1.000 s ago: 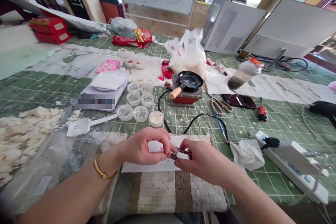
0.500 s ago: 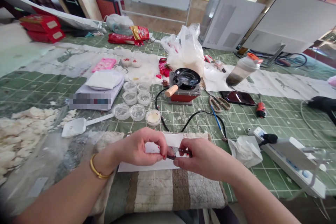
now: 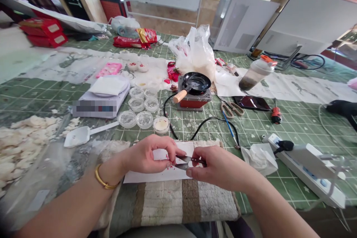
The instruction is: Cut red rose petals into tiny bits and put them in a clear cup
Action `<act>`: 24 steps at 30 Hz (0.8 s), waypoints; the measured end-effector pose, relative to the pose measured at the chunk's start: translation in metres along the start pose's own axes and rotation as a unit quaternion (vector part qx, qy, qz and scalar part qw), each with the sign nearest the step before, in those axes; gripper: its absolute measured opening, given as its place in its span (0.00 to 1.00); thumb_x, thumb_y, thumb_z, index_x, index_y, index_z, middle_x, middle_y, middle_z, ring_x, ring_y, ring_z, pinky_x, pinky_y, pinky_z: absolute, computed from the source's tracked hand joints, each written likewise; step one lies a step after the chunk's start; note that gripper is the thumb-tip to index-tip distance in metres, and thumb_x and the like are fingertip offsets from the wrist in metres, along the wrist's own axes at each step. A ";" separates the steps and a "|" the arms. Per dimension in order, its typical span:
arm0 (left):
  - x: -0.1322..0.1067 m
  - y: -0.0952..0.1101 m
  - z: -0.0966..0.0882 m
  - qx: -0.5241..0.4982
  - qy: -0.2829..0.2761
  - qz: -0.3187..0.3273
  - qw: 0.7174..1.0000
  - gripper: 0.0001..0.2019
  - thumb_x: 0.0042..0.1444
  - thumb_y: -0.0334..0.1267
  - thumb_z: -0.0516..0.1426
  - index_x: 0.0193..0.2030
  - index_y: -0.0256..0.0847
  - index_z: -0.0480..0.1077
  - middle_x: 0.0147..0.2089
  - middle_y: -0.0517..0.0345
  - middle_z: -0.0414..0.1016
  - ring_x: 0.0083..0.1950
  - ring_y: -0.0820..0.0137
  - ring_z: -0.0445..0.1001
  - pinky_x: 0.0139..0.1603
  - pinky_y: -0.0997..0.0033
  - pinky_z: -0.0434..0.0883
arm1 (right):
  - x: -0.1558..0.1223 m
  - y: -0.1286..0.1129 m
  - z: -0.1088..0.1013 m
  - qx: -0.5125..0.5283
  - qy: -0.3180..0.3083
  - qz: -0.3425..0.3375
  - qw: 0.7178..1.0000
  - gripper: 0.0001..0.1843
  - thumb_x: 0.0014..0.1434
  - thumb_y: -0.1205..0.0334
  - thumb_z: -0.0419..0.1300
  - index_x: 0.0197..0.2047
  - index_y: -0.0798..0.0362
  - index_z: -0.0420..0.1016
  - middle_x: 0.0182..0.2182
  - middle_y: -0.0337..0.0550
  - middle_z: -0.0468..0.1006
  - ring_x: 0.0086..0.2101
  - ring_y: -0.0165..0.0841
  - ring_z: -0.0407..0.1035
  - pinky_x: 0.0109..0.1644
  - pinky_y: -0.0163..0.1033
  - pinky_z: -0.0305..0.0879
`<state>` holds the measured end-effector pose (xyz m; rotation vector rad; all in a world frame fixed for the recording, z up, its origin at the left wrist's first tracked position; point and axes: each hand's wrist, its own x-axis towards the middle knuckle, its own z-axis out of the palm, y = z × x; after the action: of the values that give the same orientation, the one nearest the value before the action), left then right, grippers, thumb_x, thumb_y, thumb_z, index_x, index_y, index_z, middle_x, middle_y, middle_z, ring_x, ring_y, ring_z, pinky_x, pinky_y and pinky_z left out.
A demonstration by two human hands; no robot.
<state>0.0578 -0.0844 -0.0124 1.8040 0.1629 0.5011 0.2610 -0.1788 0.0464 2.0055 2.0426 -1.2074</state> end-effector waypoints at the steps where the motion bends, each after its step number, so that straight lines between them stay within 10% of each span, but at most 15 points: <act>1: 0.000 -0.001 0.001 0.003 -0.007 0.003 1.000 0.04 0.48 0.25 0.57 0.29 0.37 0.70 0.36 0.51 0.79 0.47 0.63 0.78 0.45 0.69 0.73 | 0.000 0.002 0.001 0.003 -0.003 -0.002 1.000 0.10 0.57 0.54 0.57 0.31 0.51 0.70 0.22 0.33 0.67 0.23 0.25 0.57 0.25 0.31 0.51; 9: -0.002 0.000 -0.014 0.048 0.042 -0.016 0.998 0.04 0.48 0.25 0.57 0.30 0.35 0.71 0.32 0.52 0.79 0.35 0.69 0.77 0.39 0.71 0.74 | -0.007 0.012 -0.006 0.000 0.000 0.010 1.000 0.12 0.58 0.51 0.56 0.32 0.51 0.69 0.21 0.32 0.66 0.23 0.25 0.56 0.24 0.31 0.50; 16: -0.001 0.000 0.001 -0.007 0.034 0.021 0.999 0.05 0.48 0.25 0.57 0.30 0.37 0.71 0.33 0.52 0.79 0.50 0.61 0.76 0.49 0.66 0.73 | -0.005 0.007 -0.003 0.017 -0.010 -0.011 1.000 0.09 0.57 0.54 0.57 0.32 0.51 0.70 0.21 0.32 0.64 0.23 0.25 0.55 0.24 0.30 0.50; 24: -0.001 0.003 -0.009 0.084 0.089 -0.010 0.992 0.03 0.48 0.26 0.57 0.28 0.35 0.70 0.28 0.55 0.75 0.30 0.72 0.73 0.34 0.73 0.71 | -0.007 0.013 -0.005 0.011 -0.008 0.005 1.000 0.09 0.57 0.54 0.57 0.33 0.51 0.69 0.22 0.32 0.64 0.24 0.25 0.55 0.25 0.30 0.50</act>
<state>0.0530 -0.0776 -0.0083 1.9174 0.3544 0.6516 0.2756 -0.1833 0.0474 2.0049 2.0190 -1.2456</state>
